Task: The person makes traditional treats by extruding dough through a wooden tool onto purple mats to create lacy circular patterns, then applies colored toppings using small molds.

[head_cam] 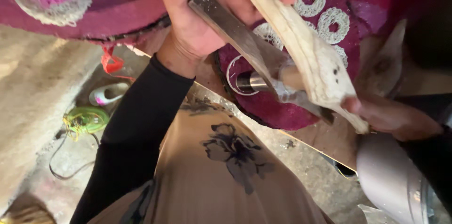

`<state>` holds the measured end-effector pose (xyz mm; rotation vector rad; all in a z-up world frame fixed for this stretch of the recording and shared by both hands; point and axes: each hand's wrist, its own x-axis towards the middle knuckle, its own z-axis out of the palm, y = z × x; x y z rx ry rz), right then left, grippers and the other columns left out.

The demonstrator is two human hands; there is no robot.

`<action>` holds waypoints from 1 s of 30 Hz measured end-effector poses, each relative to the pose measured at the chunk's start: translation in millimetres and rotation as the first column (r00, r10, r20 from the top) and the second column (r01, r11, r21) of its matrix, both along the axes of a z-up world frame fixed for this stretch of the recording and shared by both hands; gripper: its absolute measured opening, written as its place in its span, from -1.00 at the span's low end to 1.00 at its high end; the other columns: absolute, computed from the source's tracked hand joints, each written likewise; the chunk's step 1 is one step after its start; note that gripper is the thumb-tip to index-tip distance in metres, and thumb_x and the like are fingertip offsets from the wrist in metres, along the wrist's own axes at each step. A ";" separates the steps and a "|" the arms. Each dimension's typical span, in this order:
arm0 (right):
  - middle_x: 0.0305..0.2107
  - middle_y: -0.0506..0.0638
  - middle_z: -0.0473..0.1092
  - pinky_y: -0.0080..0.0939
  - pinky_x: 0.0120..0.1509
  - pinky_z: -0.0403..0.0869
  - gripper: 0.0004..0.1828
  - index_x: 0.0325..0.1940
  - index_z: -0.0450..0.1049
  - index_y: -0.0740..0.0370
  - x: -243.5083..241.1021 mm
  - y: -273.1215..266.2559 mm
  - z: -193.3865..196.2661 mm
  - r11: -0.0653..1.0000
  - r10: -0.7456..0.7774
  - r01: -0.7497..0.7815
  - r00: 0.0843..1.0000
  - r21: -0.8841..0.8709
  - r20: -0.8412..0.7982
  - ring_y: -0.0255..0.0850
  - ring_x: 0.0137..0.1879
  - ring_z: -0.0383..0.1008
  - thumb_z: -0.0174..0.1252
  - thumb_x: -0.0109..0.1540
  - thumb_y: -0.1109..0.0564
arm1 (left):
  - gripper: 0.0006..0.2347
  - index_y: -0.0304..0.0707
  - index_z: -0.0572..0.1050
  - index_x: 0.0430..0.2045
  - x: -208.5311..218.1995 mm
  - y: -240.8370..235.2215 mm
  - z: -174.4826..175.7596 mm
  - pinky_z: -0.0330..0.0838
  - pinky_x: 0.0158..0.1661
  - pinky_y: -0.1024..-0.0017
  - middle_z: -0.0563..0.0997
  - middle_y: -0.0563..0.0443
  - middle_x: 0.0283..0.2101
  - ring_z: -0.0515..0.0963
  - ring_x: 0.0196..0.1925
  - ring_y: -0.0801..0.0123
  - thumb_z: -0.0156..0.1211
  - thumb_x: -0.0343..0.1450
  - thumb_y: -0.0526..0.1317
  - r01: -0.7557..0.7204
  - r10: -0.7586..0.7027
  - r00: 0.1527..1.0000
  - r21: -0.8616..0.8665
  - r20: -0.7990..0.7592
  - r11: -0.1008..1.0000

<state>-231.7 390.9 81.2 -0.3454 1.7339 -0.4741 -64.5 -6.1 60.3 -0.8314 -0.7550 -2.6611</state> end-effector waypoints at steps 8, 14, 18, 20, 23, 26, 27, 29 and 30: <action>0.34 0.03 0.29 -0.15 0.44 0.16 -0.04 0.52 0.16 0.21 5.3 -52.2 -18.7 0.989 0.123 -0.121 0.992 -0.087 0.010 -0.15 0.42 0.20 -0.21 0.26 -0.49 | -0.66 -0.25 0.42 -0.32 3.5 3.4 -46.8 0.42 -0.03 0.19 0.48 0.05 -0.31 0.53 -0.16 0.30 -0.18 0.61 0.02 -0.143 0.121 0.987 0.229 0.110 0.963; 0.29 0.14 0.35 -0.08 0.41 0.25 0.04 0.50 0.14 0.29 3.7 -67.4 -36.8 0.956 0.235 -0.257 0.960 -0.142 -0.155 -0.06 0.40 0.31 -0.19 0.21 -0.54 | -0.68 -0.23 0.41 -0.38 14.6 1.5 -50.7 0.50 -0.10 0.15 0.45 0.07 -0.32 0.54 -0.27 0.32 -0.17 0.56 0.01 -0.302 0.277 0.950 0.205 0.142 0.931; 0.29 0.15 0.34 -0.08 0.40 0.24 0.04 0.50 0.14 0.32 2.2 -62.0 -41.6 0.950 0.204 -0.231 0.969 -0.208 -0.142 -0.04 0.38 0.30 -0.17 0.22 -0.54 | -0.66 -0.26 0.40 -0.39 22.2 6.3 -46.1 0.49 -0.11 0.16 0.42 0.01 -0.44 0.52 -0.31 0.28 -0.15 0.58 0.02 -0.360 0.320 0.924 0.200 0.209 0.911; 0.30 0.11 0.32 -0.10 0.41 0.23 0.02 0.48 0.13 0.32 -0.6 -56.1 -40.8 0.963 0.146 -0.159 0.986 -0.218 -0.075 -0.07 0.38 0.28 -0.13 0.22 -0.52 | -0.68 -0.24 0.40 -0.37 25.3 12.9 -48.2 0.48 -0.10 0.19 0.43 -0.03 -0.47 0.52 -0.32 0.26 -0.14 0.57 0.02 -0.370 0.310 0.913 0.223 0.264 0.902; 0.17 0.07 0.43 -0.10 0.29 0.32 -0.05 0.39 0.25 0.29 -11.6 -46.5 -34.5 0.992 0.097 -0.101 0.994 -0.077 -0.053 -0.12 0.24 0.38 -0.10 0.19 -0.49 | -0.71 -0.23 0.39 -0.37 22.7 24.5 -56.1 0.47 -0.10 0.20 0.40 -0.02 -0.49 0.50 -0.34 0.28 -0.14 0.57 -0.02 -0.392 0.295 0.898 0.291 0.327 0.873; -0.05 0.18 0.51 -0.04 0.10 0.43 -0.15 0.23 0.40 0.31 -22.2 -41.5 -23.6 0.980 0.200 -0.197 0.973 0.036 -0.112 -0.07 0.02 0.47 -0.16 0.28 -0.48 | -0.72 -0.23 0.38 -0.39 14.4 34.2 -65.3 0.47 -0.11 0.20 0.37 0.02 -0.52 0.48 -0.36 0.32 -0.13 0.57 -0.04 -0.376 0.252 0.906 0.374 0.339 0.848; -0.12 0.24 0.48 -0.01 0.05 0.45 -0.19 0.16 0.41 0.33 -24.3 -43.3 -19.3 0.969 0.245 -0.237 0.961 0.073 -0.129 -0.03 -0.03 0.46 -0.19 0.34 -0.47 | -0.73 -0.23 0.37 -0.40 11.7 35.2 -66.9 0.47 -0.12 0.21 0.37 0.03 -0.53 0.48 -0.37 0.33 -0.13 0.57 -0.04 -0.368 0.248 0.912 0.385 0.327 0.847; -0.19 0.25 0.47 0.00 -0.02 0.48 -0.20 0.12 0.43 0.31 -23.6 -50.1 -10.5 0.950 0.309 -0.287 0.923 0.125 -0.230 -0.02 -0.10 0.49 -0.20 0.35 -0.48 | -0.73 -0.21 0.36 -0.41 5.5 35.0 -67.8 0.46 -0.13 0.23 0.37 0.06 -0.53 0.47 -0.38 0.36 -0.14 0.57 -0.05 -0.353 0.248 0.923 0.392 0.293 0.850; -0.20 0.19 0.50 -0.02 -0.04 0.49 -0.18 0.14 0.44 0.28 -20.9 -54.6 -5.7 0.944 0.327 -0.297 0.892 0.140 -0.313 -0.04 -0.12 0.53 -0.16 0.29 -0.49 | -0.74 -0.20 0.36 -0.42 3.0 33.7 -67.6 0.46 -0.16 0.23 0.37 0.08 -0.51 0.46 -0.39 0.37 -0.14 0.57 -0.06 -0.357 0.260 0.925 0.397 0.277 0.846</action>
